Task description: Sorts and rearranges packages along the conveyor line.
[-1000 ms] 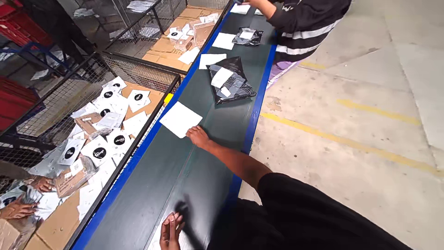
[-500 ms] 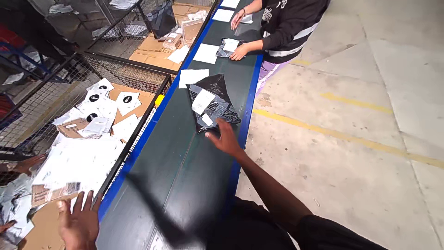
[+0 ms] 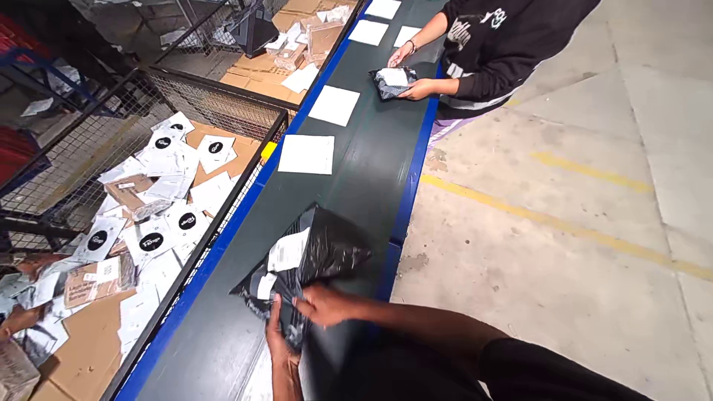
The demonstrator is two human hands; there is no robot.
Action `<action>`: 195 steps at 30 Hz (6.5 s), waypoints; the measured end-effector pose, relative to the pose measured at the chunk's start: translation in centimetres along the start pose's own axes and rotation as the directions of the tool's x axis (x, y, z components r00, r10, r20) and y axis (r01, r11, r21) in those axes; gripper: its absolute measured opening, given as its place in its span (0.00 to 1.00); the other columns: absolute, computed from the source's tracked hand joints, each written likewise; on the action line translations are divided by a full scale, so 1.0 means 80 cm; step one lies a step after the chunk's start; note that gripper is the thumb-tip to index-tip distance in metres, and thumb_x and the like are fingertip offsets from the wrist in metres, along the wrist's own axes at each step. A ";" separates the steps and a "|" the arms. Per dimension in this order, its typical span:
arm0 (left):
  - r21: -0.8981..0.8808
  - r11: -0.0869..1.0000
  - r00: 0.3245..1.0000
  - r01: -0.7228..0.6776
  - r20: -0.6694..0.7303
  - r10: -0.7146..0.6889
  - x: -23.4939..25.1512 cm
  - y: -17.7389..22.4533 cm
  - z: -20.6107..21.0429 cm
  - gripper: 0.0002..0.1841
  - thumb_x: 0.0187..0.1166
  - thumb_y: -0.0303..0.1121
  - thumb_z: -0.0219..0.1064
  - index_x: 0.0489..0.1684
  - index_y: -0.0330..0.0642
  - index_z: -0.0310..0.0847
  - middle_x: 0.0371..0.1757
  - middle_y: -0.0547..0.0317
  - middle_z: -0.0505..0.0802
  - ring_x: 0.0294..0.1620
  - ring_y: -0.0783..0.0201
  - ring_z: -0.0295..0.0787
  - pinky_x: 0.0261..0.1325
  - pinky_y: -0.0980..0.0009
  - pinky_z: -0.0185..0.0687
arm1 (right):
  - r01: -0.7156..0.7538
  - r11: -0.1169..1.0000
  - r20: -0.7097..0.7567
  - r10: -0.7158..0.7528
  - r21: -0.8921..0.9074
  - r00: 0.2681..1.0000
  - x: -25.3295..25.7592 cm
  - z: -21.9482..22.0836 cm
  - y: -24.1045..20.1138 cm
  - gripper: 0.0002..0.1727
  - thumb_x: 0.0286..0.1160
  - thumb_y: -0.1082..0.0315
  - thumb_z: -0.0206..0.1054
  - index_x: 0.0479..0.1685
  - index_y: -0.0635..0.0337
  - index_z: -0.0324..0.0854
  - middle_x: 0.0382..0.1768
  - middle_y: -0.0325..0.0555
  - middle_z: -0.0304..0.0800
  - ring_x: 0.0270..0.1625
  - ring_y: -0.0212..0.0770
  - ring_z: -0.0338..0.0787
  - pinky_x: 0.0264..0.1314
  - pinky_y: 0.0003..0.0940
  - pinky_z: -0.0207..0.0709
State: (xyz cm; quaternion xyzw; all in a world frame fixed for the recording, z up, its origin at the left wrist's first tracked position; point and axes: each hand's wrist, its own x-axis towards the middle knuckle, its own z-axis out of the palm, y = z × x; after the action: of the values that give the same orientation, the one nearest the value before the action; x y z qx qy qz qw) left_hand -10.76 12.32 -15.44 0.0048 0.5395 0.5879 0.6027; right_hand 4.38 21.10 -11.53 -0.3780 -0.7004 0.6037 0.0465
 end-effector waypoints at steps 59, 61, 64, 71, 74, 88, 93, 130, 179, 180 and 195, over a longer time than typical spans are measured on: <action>0.975 -0.217 0.977 -0.050 0.092 0.192 0.135 0.159 -0.119 0.62 0.43 0.59 0.91 0.83 0.31 0.67 0.87 0.26 0.62 0.87 0.26 0.53 0.80 0.26 0.57 | -0.005 0.803 0.414 0.312 -0.596 0.855 0.022 -0.114 0.024 0.28 0.64 0.49 0.82 0.56 0.60 0.86 0.46 0.60 0.90 0.52 0.62 0.89 0.49 0.69 0.76; 0.977 -0.214 0.977 -0.014 0.059 0.206 0.115 0.152 -0.147 0.63 0.38 0.60 0.92 0.80 0.32 0.69 0.85 0.26 0.64 0.86 0.27 0.55 0.79 0.27 0.59 | 0.167 0.829 0.392 0.068 -0.533 0.917 0.058 -0.127 -0.024 0.21 0.65 0.55 0.82 0.51 0.59 0.87 0.41 0.56 0.90 0.47 0.58 0.89 0.48 0.65 0.77; 0.982 -0.175 0.976 0.064 -0.024 0.218 0.079 0.146 -0.195 0.65 0.37 0.62 0.92 0.80 0.31 0.67 0.83 0.26 0.67 0.85 0.27 0.59 0.78 0.25 0.59 | 0.363 0.932 -0.073 -0.363 -0.015 0.929 0.114 -0.150 -0.059 0.18 0.77 0.67 0.71 0.61 0.68 0.77 0.49 0.56 0.88 0.49 0.47 0.90 0.52 0.48 0.86; 0.972 0.235 0.941 0.026 -0.103 0.321 -0.049 0.102 -0.273 0.61 0.48 0.42 0.93 0.83 0.24 0.55 0.74 0.24 0.79 0.76 0.38 0.78 0.80 0.45 0.73 | 0.002 0.994 -0.595 -0.065 -0.106 0.801 0.129 -0.224 0.061 0.32 0.76 0.46 0.72 0.71 0.60 0.79 0.72 0.54 0.83 0.69 0.46 0.88 0.73 0.44 0.83; 0.897 0.439 0.955 -0.046 -0.089 0.281 -0.086 0.082 -0.291 0.53 0.54 0.37 0.90 0.81 0.26 0.59 0.69 0.36 0.85 0.69 0.53 0.86 0.75 0.56 0.82 | -0.240 0.965 -0.771 0.075 -0.103 0.632 0.086 -0.279 0.139 0.40 0.71 0.44 0.74 0.78 0.63 0.73 0.78 0.64 0.75 0.77 0.59 0.80 0.79 0.55 0.75; 0.911 0.151 0.921 -0.384 0.365 0.138 0.147 0.237 -0.060 0.36 0.56 0.42 0.89 0.63 0.33 0.82 0.49 0.45 0.95 0.51 0.54 0.95 0.64 0.47 0.88 | -0.650 0.684 -0.691 0.293 -0.330 0.660 0.048 -0.274 0.162 0.86 0.16 0.22 0.86 0.90 0.63 0.55 0.81 0.75 0.63 0.83 0.77 0.62 0.74 0.81 0.60; 0.953 0.063 0.948 -0.295 0.284 0.143 0.233 0.225 -0.054 0.55 0.49 0.48 0.92 0.81 0.34 0.67 0.69 0.34 0.86 0.72 0.43 0.83 0.78 0.42 0.75 | -0.517 0.785 -0.572 0.263 -0.341 0.777 0.035 -0.184 0.144 0.71 0.24 0.27 0.88 0.77 0.65 0.68 0.72 0.69 0.73 0.72 0.68 0.77 0.66 0.67 0.75; 0.109 0.966 0.971 -0.235 -0.013 0.238 -0.129 -0.002 -0.244 0.27 0.63 0.24 0.82 0.62 0.46 0.78 0.45 0.59 0.98 0.44 0.63 0.97 0.53 0.59 0.94 | 0.118 0.983 0.153 -0.140 0.143 0.978 0.048 0.088 -0.007 0.41 0.65 0.64 0.82 0.78 0.73 0.68 0.66 0.67 0.83 0.70 0.55 0.85 0.77 0.54 0.75; 0.815 0.359 0.666 -0.454 0.043 0.745 0.134 0.378 -0.154 0.56 0.71 0.57 0.76 0.88 0.24 0.48 0.85 0.31 0.68 0.85 0.50 0.68 0.86 0.62 0.68 | 0.261 0.942 -0.473 -0.332 -0.212 0.816 0.281 -0.135 -0.149 0.44 0.72 0.50 0.79 0.86 0.60 0.66 0.78 0.58 0.77 0.78 0.50 0.80 0.80 0.49 0.77; 0.834 0.318 0.738 -0.450 0.147 0.659 0.132 0.341 -0.131 0.52 0.74 0.58 0.73 0.87 0.26 0.53 0.83 0.30 0.71 0.82 0.48 0.72 0.83 0.59 0.71 | 0.184 0.931 -0.500 -0.327 -0.315 0.802 0.251 -0.162 -0.111 0.46 0.69 0.47 0.80 0.86 0.59 0.67 0.79 0.56 0.77 0.78 0.49 0.80 0.80 0.48 0.77; 0.337 0.823 0.886 -0.458 0.099 0.453 0.055 0.087 -0.132 0.32 0.59 0.16 0.78 0.65 0.33 0.69 0.50 0.50 0.92 0.50 0.59 0.93 0.55 0.58 0.93 | -0.372 0.848 -0.254 0.292 -0.378 0.922 0.035 -0.133 0.127 0.45 0.50 0.36 0.84 0.56 0.68 0.80 0.53 0.65 0.85 0.55 0.62 0.87 0.55 0.66 0.81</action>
State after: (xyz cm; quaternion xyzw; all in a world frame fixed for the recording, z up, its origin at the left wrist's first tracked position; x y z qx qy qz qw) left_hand -23.80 10.97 -18.26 0.2448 0.6142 0.6089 0.4382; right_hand 12.76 31.20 -18.73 -0.5496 -0.7297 0.3998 -0.0758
